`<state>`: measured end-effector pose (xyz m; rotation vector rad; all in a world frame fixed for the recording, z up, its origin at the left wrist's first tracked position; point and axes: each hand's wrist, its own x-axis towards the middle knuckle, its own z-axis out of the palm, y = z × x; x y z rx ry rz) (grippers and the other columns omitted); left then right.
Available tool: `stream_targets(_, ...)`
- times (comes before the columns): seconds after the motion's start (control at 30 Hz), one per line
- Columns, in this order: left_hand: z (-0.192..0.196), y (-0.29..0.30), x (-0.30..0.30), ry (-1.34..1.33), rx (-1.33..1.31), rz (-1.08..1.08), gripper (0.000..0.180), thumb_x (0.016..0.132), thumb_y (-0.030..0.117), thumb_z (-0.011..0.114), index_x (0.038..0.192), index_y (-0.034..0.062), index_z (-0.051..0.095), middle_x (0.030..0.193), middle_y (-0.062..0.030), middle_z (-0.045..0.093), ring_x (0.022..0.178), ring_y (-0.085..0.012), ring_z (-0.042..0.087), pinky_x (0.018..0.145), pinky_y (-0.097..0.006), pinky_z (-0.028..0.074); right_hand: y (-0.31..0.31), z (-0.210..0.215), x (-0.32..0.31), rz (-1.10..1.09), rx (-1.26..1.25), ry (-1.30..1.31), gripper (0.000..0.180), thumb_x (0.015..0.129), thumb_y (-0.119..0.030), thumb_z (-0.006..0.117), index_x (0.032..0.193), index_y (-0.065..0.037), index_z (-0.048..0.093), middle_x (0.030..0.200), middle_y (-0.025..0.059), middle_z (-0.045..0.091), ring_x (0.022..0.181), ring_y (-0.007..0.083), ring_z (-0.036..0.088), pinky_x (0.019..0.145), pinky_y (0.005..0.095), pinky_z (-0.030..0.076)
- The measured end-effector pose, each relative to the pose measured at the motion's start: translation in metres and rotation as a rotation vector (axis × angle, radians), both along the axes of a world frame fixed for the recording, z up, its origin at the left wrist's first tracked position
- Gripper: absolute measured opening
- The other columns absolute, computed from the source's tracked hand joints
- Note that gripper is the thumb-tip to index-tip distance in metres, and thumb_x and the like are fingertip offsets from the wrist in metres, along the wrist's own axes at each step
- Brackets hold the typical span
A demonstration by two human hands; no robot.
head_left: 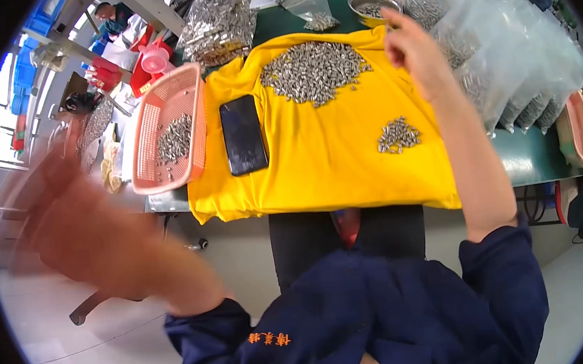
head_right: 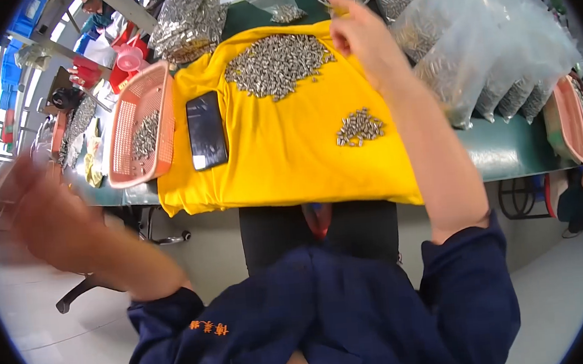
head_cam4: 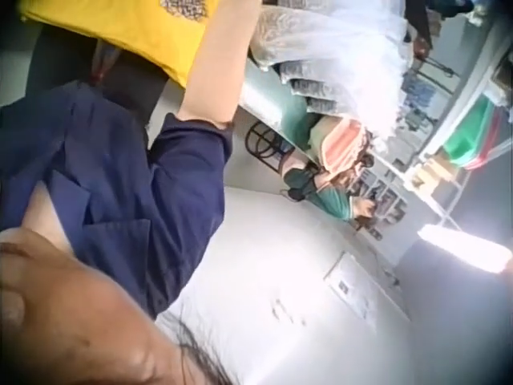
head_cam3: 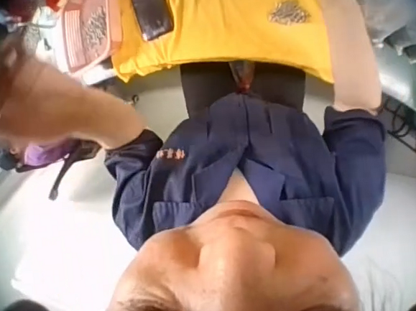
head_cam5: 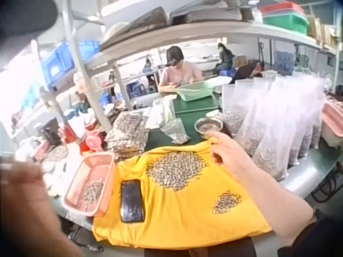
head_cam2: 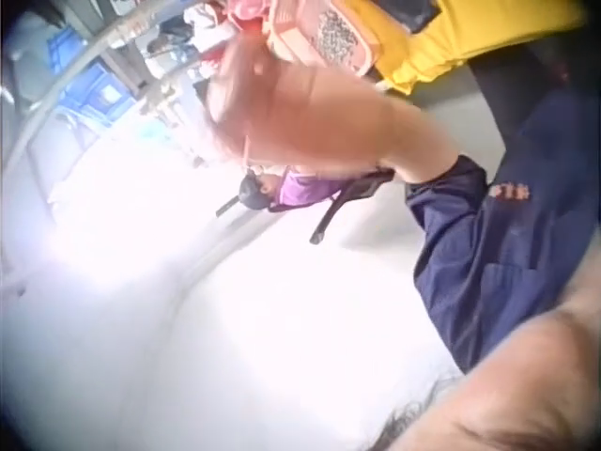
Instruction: Assembling or sorting small metal hardware components at an industrial workbench.
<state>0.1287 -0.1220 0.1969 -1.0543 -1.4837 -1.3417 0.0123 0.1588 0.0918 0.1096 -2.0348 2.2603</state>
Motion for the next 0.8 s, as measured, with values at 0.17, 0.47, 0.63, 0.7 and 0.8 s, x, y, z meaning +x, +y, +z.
stream_targets(0.17, -0.115, 0.067, -0.111, -0.808, -0.752, 0.353, 0.025, 0.071, 0.015, 0.064, 0.095, 0.0064, 0.062, 0.088, -0.0115, 0.061, 0.074, -0.0214, 0.059, 0.067, -0.030, 0.047, 0.008, -0.053, -0.004, -0.136, -0.030, -0.100, 0.027, 0.082, -0.007, 0.046, 0.109, -0.001, 0.046, 0.071, -0.0007, 0.049, 0.057, 0.0053, 0.041, 0.052, 0.0174, 0.033)
stream_targets(0.47, -0.182, 0.083, -0.171, -0.747, -1.018, 0.481, 0.025, 0.069, 0.018, 0.064, 0.091, 0.0067, 0.062, 0.089, -0.0127, 0.060, 0.083, -0.0290, 0.057, 0.074, -0.037, 0.045, 0.001, -0.090, 0.006, -0.117, 0.147, 0.158, 0.016, 0.080, -0.004, 0.049, 0.095, -0.001, 0.054, 0.063, 0.0001, 0.048, 0.055, 0.0058, 0.042, 0.050, 0.0211, 0.036)
stream_targets(0.63, -0.176, 0.087, -0.176, -0.945, -0.905, 0.421, 0.015, 0.068, 0.016, 0.064, 0.080, 0.0065, 0.064, 0.075, -0.0099, 0.062, 0.070, -0.0259, 0.059, 0.065, -0.033, 0.046, 0.005, -0.077, 0.014, -0.083, 0.240, 0.157, 0.017, 0.078, -0.003, 0.049, 0.095, -0.001, 0.055, 0.061, 0.0024, 0.048, 0.053, 0.0074, 0.042, 0.050, 0.0220, 0.036)
stream_targets(0.7, -0.176, 0.085, -0.177, -0.972, -0.893, 0.397, 0.016, 0.068, 0.016, 0.065, 0.081, 0.0064, 0.064, 0.075, -0.0099, 0.062, 0.070, -0.0250, 0.059, 0.065, -0.032, 0.046, 0.002, -0.078, 0.013, -0.090, 0.248, 0.172, 0.018, 0.078, -0.002, 0.050, 0.094, -0.001, 0.055, 0.060, 0.0030, 0.047, 0.052, 0.0076, 0.042, 0.049, 0.0222, 0.035)
stream_targets(0.8, -0.169, 0.088, -0.175, -1.009, -0.885, 0.399, 0.017, 0.067, 0.015, 0.066, 0.081, 0.0060, 0.064, 0.075, -0.0098, 0.062, 0.069, -0.0236, 0.060, 0.064, -0.031, 0.046, -0.001, -0.081, 0.015, -0.083, 0.267, 0.189, 0.018, 0.077, -0.002, 0.050, 0.094, -0.001, 0.055, 0.059, 0.0040, 0.047, 0.051, 0.0079, 0.042, 0.048, 0.0223, 0.035)
